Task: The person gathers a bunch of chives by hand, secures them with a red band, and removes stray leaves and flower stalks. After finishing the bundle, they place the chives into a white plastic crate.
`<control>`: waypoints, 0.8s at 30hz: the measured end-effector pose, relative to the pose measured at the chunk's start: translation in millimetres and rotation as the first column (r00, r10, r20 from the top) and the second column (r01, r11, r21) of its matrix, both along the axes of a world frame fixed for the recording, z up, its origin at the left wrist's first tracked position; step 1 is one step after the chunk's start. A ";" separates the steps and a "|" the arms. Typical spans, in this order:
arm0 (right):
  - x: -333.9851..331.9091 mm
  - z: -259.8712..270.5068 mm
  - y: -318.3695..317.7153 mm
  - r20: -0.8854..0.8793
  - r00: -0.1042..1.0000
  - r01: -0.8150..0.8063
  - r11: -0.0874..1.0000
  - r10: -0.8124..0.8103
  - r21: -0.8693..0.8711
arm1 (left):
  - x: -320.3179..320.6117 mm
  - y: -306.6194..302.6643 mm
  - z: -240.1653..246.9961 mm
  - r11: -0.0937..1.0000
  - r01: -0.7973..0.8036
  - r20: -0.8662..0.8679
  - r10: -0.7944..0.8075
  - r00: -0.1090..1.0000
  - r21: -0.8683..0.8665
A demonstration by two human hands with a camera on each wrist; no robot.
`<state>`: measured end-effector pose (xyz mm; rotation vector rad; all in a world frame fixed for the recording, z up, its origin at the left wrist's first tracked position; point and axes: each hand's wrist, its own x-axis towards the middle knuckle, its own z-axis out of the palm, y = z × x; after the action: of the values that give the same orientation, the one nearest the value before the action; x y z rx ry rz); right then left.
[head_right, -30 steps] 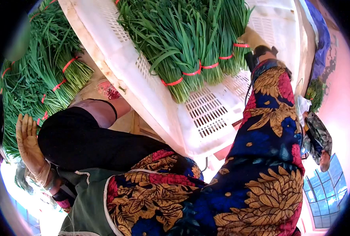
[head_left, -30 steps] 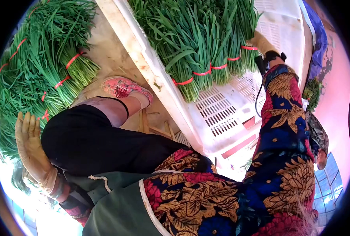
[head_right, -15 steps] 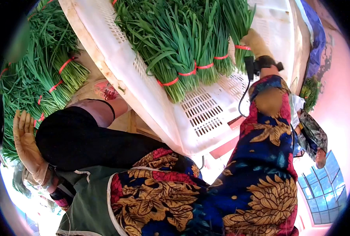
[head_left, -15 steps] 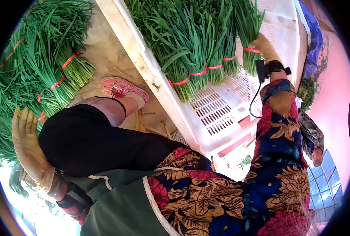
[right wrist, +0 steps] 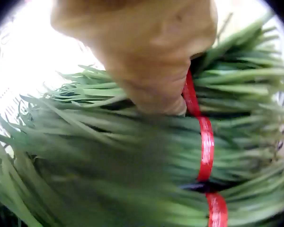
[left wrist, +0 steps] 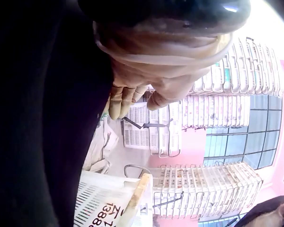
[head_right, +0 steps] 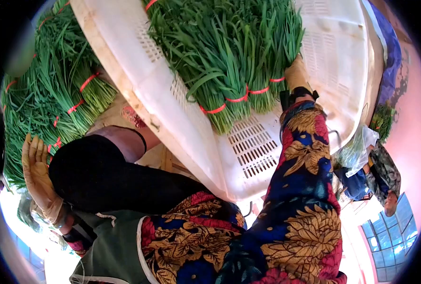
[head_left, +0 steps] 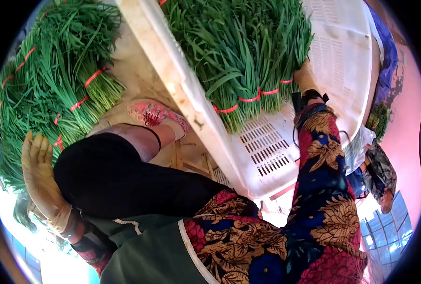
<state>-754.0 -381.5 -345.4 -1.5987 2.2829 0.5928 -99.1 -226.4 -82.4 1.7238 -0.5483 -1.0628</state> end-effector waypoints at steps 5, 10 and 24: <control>-30.1 -12.9 -18.6 0.654 0.742 0.179 0.984 -0.145 0.015 | -12.8 -4.9 0.8 1.000 -0.003 0.059 0.004 0.998 -0.014; -23.5 -15.2 -30.1 0.637 0.582 0.349 0.862 -0.506 0.366 | -4.3 -6.1 -0.5 0.999 0.002 0.031 -0.003 1.000 0.037; -53.7 -77.0 -21.5 0.450 0.892 0.037 0.999 -0.025 -0.017 | -8.1 -14.6 0.0 0.994 -0.029 0.080 0.021 0.997 0.107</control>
<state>-807.7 -403.0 -422.5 -1.5152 1.9664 0.1564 -107.2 -241.0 -82.5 1.8692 -0.5257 -1.0261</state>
